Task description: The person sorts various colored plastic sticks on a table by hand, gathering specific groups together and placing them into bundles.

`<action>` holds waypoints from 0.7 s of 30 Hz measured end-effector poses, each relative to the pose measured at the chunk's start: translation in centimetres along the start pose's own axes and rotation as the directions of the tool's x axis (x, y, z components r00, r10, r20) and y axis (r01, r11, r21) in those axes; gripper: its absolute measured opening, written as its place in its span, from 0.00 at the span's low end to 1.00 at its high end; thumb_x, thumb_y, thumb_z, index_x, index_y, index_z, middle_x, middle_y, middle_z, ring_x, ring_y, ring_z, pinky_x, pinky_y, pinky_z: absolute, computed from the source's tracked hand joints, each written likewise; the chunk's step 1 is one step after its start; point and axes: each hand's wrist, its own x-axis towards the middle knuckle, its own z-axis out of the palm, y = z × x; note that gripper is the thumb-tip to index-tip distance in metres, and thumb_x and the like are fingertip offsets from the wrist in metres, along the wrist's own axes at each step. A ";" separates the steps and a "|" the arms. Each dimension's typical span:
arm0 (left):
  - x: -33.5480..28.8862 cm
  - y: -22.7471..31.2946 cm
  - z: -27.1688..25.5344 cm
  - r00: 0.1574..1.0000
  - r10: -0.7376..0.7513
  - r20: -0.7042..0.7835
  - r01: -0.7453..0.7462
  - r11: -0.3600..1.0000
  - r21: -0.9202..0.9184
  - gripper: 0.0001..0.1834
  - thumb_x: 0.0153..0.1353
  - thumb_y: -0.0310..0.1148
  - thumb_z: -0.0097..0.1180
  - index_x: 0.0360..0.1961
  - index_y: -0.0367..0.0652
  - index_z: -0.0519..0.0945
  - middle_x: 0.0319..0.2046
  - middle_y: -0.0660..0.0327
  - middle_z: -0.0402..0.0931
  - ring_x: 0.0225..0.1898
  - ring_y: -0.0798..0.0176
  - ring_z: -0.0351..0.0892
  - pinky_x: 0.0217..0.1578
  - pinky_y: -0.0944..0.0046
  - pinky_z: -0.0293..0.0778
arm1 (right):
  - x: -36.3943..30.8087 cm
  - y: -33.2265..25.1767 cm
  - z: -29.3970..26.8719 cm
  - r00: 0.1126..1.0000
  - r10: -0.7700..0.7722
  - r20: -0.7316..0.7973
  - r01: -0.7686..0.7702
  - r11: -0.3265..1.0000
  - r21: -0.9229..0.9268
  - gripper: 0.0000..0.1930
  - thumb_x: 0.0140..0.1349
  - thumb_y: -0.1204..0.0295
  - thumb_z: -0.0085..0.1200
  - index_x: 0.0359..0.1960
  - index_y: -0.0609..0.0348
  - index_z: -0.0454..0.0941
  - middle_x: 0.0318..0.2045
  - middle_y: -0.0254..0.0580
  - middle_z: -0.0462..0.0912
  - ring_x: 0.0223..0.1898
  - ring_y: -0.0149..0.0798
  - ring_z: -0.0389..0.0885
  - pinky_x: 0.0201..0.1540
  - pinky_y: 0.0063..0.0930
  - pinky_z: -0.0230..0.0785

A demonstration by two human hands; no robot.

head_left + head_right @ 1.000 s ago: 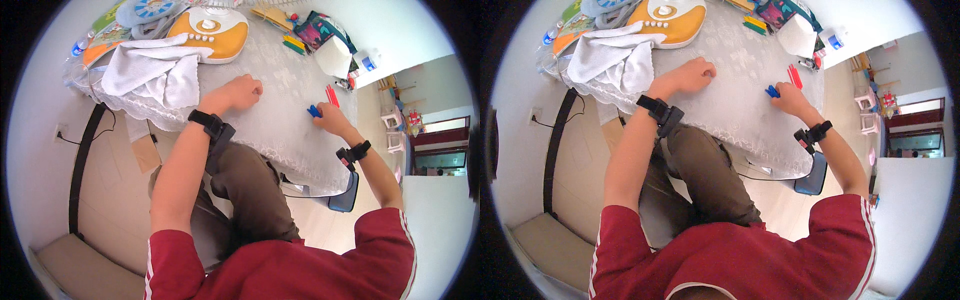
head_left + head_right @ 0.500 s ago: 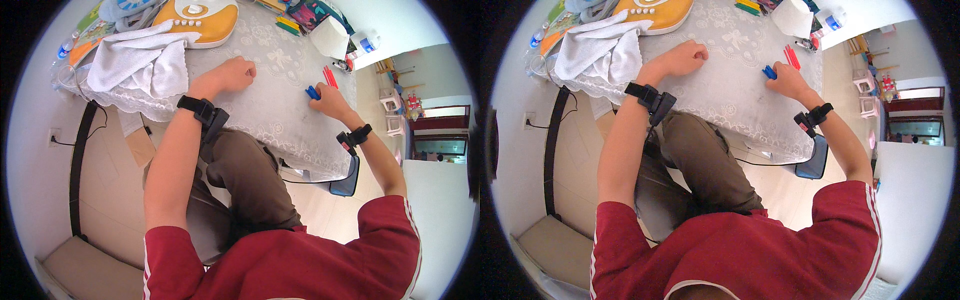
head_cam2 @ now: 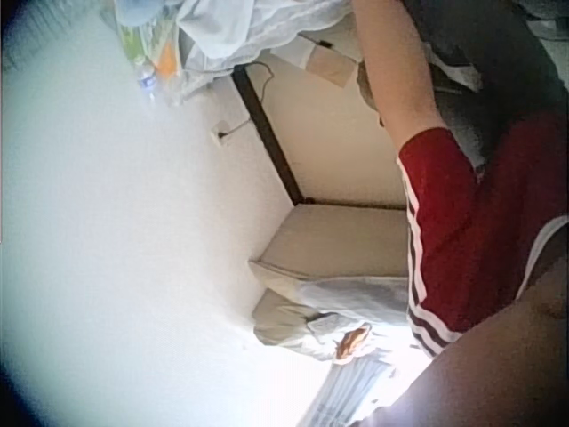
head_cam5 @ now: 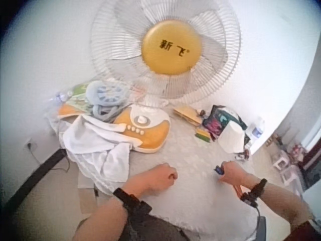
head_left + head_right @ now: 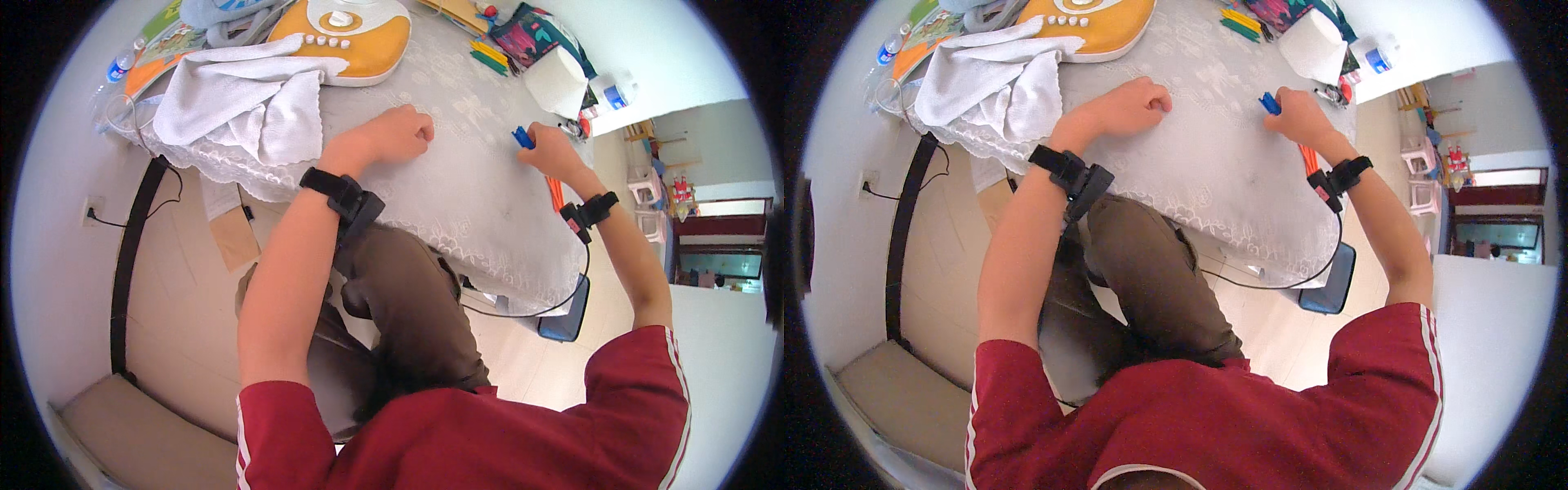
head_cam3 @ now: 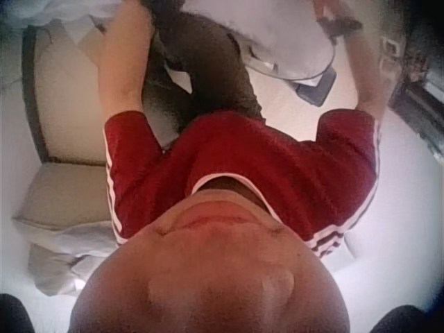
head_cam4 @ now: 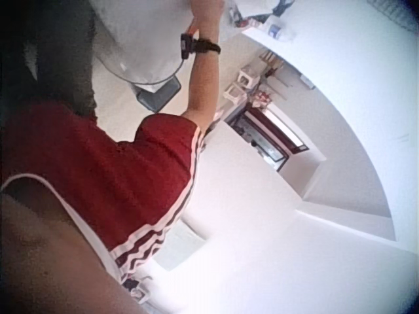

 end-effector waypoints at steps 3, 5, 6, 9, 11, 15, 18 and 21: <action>-0.5 -0.2 -0.2 1.000 0.006 -0.007 -0.005 1.000 0.016 0.12 0.58 0.28 0.48 0.42 0.41 0.78 0.41 0.52 0.71 0.42 0.53 0.74 0.46 0.60 0.70 | 3.6 0.0 -1.5 0.998 0.065 0.024 -0.065 0.998 -0.004 0.20 0.50 0.61 0.60 0.35 0.70 0.78 0.29 0.59 0.82 0.34 0.51 0.83 0.40 0.37 0.74; -0.4 0.1 -0.4 1.000 0.009 -0.008 -0.009 1.000 0.018 0.12 0.58 0.27 0.48 0.42 0.41 0.78 0.41 0.52 0.72 0.43 0.52 0.74 0.46 0.60 0.70 | 7.0 1.5 -2.4 1.000 0.026 -0.016 -0.027 0.999 -0.036 0.20 0.50 0.60 0.60 0.34 0.70 0.79 0.29 0.59 0.82 0.34 0.50 0.83 0.40 0.37 0.75; -0.6 0.1 -0.6 1.000 0.009 0.002 -0.009 1.000 -0.005 0.12 0.58 0.27 0.47 0.42 0.40 0.78 0.41 0.52 0.72 0.43 0.52 0.74 0.46 0.60 0.70 | 8.9 2.1 -2.6 0.999 -0.010 -0.050 0.007 0.998 -0.056 0.20 0.50 0.60 0.60 0.33 0.69 0.79 0.28 0.58 0.82 0.33 0.50 0.84 0.39 0.37 0.75; -0.8 -0.3 -0.7 1.000 0.007 0.006 -0.007 0.998 -0.060 0.11 0.58 0.26 0.47 0.41 0.39 0.78 0.41 0.51 0.72 0.44 0.52 0.73 0.46 0.60 0.70 | 13.4 2.5 -3.1 0.991 -0.067 -0.119 0.055 0.993 -0.103 0.22 0.50 0.58 0.59 0.34 0.70 0.80 0.29 0.58 0.82 0.31 0.50 0.83 0.37 0.37 0.75; -0.6 -0.2 -0.5 1.000 0.015 -0.002 -0.015 0.995 -0.094 0.11 0.58 0.26 0.47 0.41 0.38 0.78 0.41 0.51 0.72 0.44 0.52 0.73 0.47 0.59 0.70 | 16.0 3.1 -3.5 0.990 -0.082 -0.118 0.067 0.990 -0.124 0.23 0.49 0.58 0.61 0.36 0.70 0.80 0.32 0.57 0.82 0.33 0.50 0.83 0.37 0.36 0.75; -0.3 0.0 -0.3 1.000 0.012 -0.023 -0.014 0.998 -0.062 0.10 0.57 0.26 0.48 0.39 0.38 0.78 0.40 0.52 0.73 0.44 0.51 0.73 0.47 0.58 0.70 | 20.5 4.6 -3.0 0.972 -0.137 -0.191 0.115 0.986 -0.123 0.19 0.49 0.64 0.59 0.35 0.70 0.77 0.31 0.58 0.80 0.33 0.51 0.80 0.37 0.38 0.70; -0.6 -0.2 0.1 0.998 0.012 -0.059 -0.016 0.997 -0.075 0.10 0.57 0.26 0.48 0.38 0.38 0.78 0.39 0.52 0.73 0.44 0.51 0.73 0.47 0.58 0.70 | 21.8 4.1 -3.2 0.955 -0.251 -0.155 0.237 0.966 -0.104 0.19 0.49 0.65 0.60 0.37 0.70 0.76 0.31 0.56 0.81 0.33 0.50 0.80 0.37 0.38 0.70; -0.6 0.0 0.2 0.997 -0.001 -0.075 -0.006 0.996 -0.085 0.09 0.57 0.26 0.49 0.38 0.38 0.78 0.38 0.52 0.73 0.43 0.50 0.72 0.46 0.57 0.70 | 23.2 3.6 -3.6 0.953 -0.297 -0.050 0.289 0.948 -0.132 0.19 0.51 0.68 0.59 0.41 0.70 0.75 0.34 0.55 0.81 0.36 0.48 0.80 0.40 0.36 0.70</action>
